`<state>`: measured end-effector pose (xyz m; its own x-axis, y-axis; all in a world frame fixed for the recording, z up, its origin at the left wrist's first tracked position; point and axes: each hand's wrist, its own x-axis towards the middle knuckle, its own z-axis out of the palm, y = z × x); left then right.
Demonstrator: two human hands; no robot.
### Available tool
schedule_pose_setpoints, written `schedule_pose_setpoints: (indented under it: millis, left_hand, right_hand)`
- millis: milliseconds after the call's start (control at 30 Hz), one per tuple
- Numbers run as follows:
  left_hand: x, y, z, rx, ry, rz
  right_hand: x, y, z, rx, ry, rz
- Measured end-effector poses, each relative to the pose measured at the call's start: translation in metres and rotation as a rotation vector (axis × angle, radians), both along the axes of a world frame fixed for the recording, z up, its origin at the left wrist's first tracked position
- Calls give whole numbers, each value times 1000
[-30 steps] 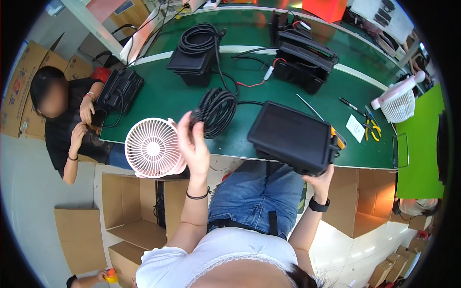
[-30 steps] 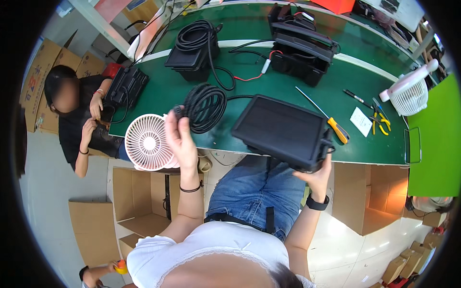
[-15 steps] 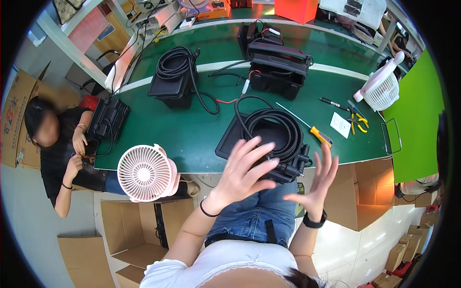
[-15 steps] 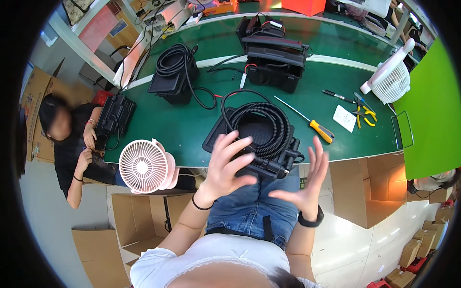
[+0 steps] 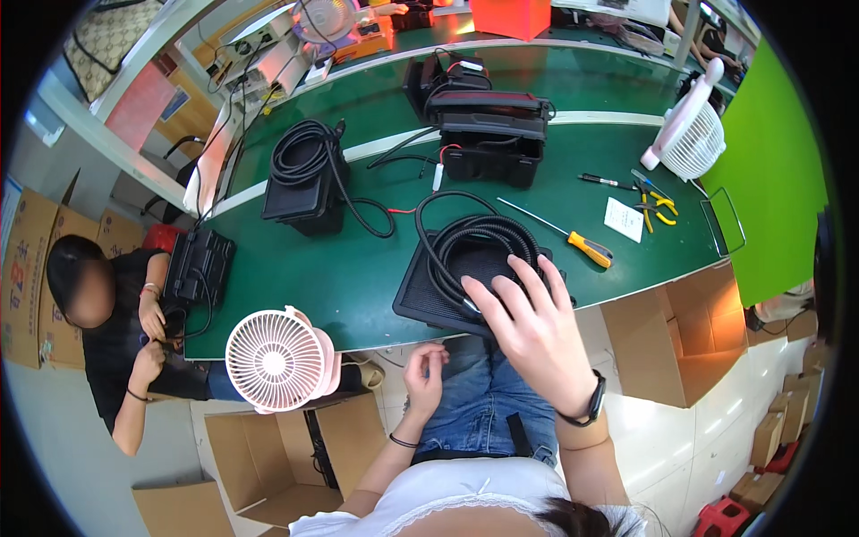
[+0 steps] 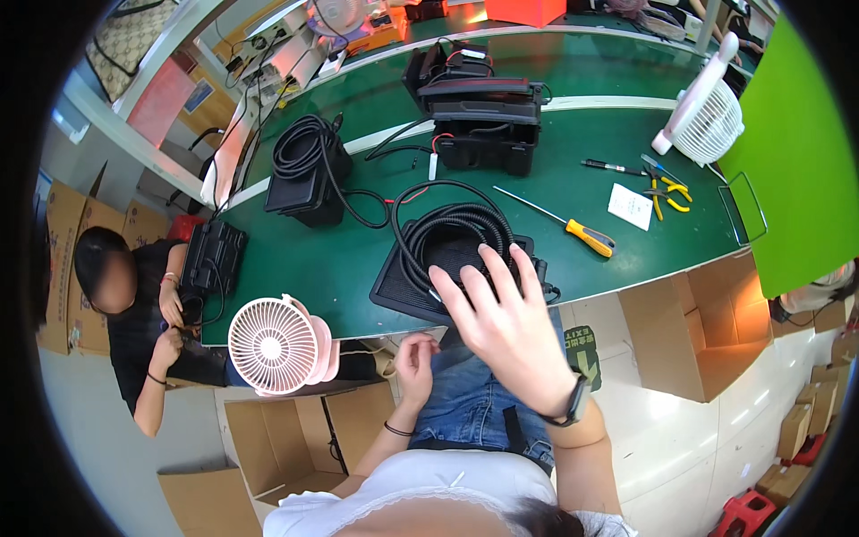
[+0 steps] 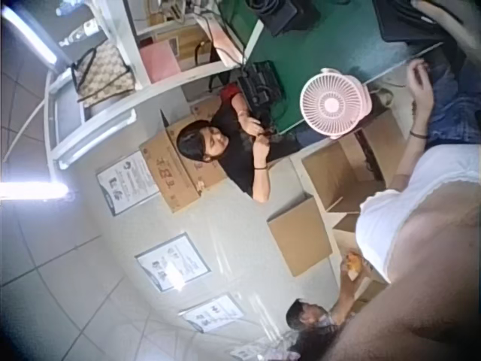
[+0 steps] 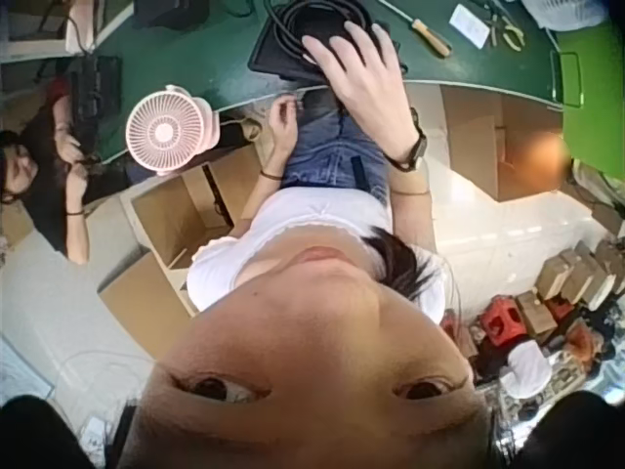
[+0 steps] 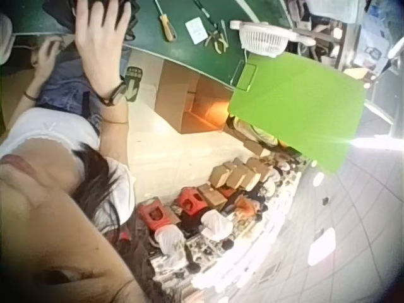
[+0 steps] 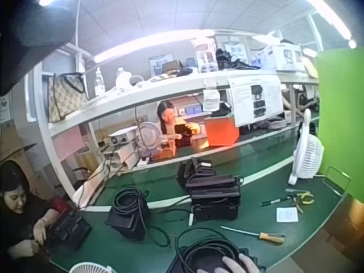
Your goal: Assembling and inspecting small solar panel battery boxes on a workshop workbench.
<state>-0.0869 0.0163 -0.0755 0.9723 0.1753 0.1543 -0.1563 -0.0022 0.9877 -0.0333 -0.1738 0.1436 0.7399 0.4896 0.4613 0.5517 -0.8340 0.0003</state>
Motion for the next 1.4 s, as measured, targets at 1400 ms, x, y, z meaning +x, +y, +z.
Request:
schedule_pose_setpoints:
  millis: [1400]
  left_hand:
    - [37,-3,-1,-436,323,-15]
  right_hand:
    - [-132,-438,-353,861,384,-1156]
